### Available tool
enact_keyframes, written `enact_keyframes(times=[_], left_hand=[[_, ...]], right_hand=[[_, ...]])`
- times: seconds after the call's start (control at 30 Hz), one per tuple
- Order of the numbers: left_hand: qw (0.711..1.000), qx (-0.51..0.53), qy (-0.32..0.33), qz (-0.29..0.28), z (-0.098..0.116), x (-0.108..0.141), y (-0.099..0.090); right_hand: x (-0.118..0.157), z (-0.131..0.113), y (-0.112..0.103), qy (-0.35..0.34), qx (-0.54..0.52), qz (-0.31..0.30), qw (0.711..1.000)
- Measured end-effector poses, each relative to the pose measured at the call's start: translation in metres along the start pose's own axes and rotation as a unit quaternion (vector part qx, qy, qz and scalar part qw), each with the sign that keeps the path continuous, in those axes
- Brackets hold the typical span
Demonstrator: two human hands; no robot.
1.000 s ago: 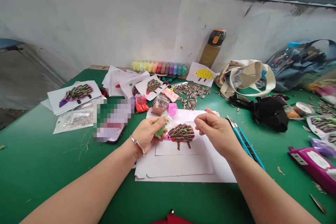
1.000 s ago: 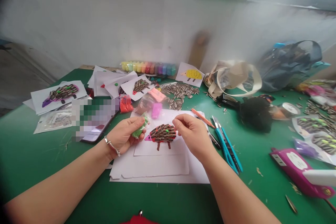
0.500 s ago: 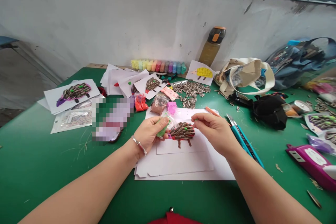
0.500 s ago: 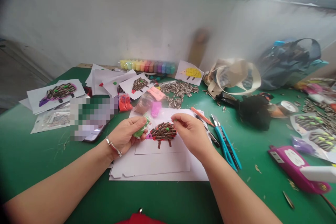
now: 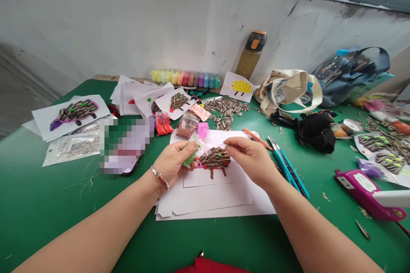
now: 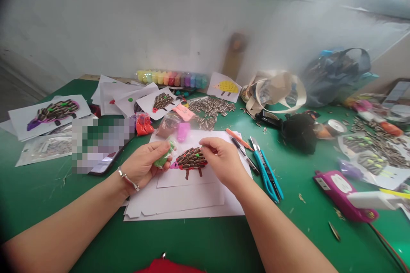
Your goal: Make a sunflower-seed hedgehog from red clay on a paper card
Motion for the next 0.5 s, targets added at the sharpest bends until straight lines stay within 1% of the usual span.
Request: enact_keyframes(times=[0.07,0.17,0.3,0.5], left_hand=[[1.000,0.001,0.001,-0.003,-0.0007,-0.0007,0.0002],[1.000,0.001,0.003,-0.006,-0.0019,-0.0022,0.0006],[1.000,0.002,0.011,-0.005,-0.0022,-0.0023,0.0007],[1.000,0.002,0.013,-0.008,-0.0017,-0.0006,0.0006]], right_hand=[[0.0015,0.0021,0.0034,0.011,-0.006,-0.011,1.000],[0.0023,-0.0014,0.0056,-0.018,0.025,-0.020,0.999],[0.0017,-0.0059,0.0051,-0.054,0.063,-0.016,0.996],[0.0010,-0.0015,0.0061,-0.059,0.075,-0.005,0.995]])
Point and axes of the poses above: each hand's wrist, its own x-axis away from the middle knuckle, its own y-axis out of the palm, z = x × y, the point moved 5 cm from there along -x, towards the middle knuckle, and after that the axes turned 13 degrees about z, right-handed, at the moved point
